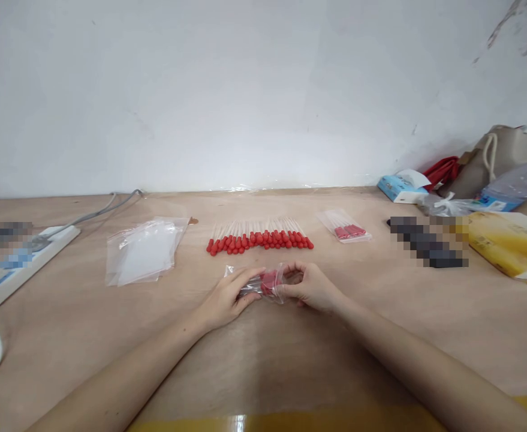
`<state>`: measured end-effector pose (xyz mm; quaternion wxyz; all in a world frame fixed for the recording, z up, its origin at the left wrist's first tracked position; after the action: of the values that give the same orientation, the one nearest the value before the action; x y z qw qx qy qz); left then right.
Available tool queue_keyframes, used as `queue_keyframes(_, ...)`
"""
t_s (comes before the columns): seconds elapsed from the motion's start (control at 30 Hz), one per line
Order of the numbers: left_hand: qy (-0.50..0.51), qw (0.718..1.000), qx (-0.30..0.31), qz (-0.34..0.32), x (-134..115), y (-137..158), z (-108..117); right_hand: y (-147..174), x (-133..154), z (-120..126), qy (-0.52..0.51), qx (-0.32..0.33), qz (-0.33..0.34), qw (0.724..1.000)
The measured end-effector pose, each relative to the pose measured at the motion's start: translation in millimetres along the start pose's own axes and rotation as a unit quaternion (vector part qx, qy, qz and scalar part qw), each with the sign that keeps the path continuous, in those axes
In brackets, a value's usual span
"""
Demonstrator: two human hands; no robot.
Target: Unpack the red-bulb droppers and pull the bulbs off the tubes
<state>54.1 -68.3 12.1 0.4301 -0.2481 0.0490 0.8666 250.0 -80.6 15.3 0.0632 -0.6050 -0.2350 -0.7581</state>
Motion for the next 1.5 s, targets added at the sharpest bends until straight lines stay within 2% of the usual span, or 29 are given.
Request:
queue_keyframes(0.1,-0.008,1.000,-0.012,-0.006,0.1,0.2,0.3,-0.6,-2.9,-0.6,-0.010,-0.013,0.004,1.000)
queue_keyframes(0.2,-0.010,1.000,-0.018,-0.019,-1.7,0.6,1.2,-2.0,-1.6,-2.8,-0.036,-0.010,0.036,0.999)
queue_keyframes(0.37,-0.003,1.000,-0.018,-0.013,-2.8,0.3,2.2,-4.1,-1.6,-4.5,-0.012,-0.010,0.076,0.997)
queue_keyframes(0.47,0.000,1.000,-0.021,0.001,-1.7,0.0,2.3,-5.7,-5.2,-3.1,-0.012,-0.038,0.120,0.992)
queue_keyframes(0.57,-0.002,1.000,-0.026,0.004,-1.1,-0.1,1.9,-7.9,-7.5,-4.0,-0.003,-0.027,0.164,0.986)
queue_keyframes(0.77,-0.002,1.000,-0.021,0.004,-0.5,-0.1,1.0,-9.2,-3.9,2.6,0.011,-0.026,0.154,0.988)
queue_keyframes(1.03,0.009,1.000,-0.018,0.004,-0.9,-0.1,1.8,-4.2,-6.2,14.9,0.043,0.075,0.145,0.986)
queue_keyframes(1.17,0.010,1.000,-0.015,0.010,-0.9,0.7,1.6,-4.7,-6.3,19.3,0.050,0.059,0.151,0.986)
queue_keyframes(1.27,0.012,1.000,-0.011,0.015,-0.8,0.7,1.8,-0.3,0.4,39.5,0.066,0.079,0.135,0.986)
queue_keyframes(1.33,0.013,1.000,-0.010,0.020,-0.8,0.6,2.2,6.3,6.9,62.8,0.073,0.106,0.111,0.985)
queue_keyframes(1.37,0.013,1.000,-0.010,0.021,-0.8,0.6,2.5,10.4,10.6,77.5,0.060,0.095,0.112,0.987)
queue_keyframes(1.47,0.014,1.000,-0.010,0.023,-0.8,0.6,2.8,20.9,17.7,122.8,0.004,0.000,0.108,0.994)
queue_keyframes(1.5,0.014,1.000,-0.011,0.023,-0.6,0.6,2.8,22.8,18.6,135.6,-0.028,-0.057,0.130,0.990)
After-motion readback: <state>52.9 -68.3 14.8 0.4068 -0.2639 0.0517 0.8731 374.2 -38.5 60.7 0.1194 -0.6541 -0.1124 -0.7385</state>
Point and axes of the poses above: each hand's wrist, its own y-axis away from the middle knuckle, its own z-axis out of the back of the hand, x = y × z, the point moved 2 cm from there along -y, towards the middle knuckle, and after that the axes turned 13 degrees about x, right-handed, at the moved point
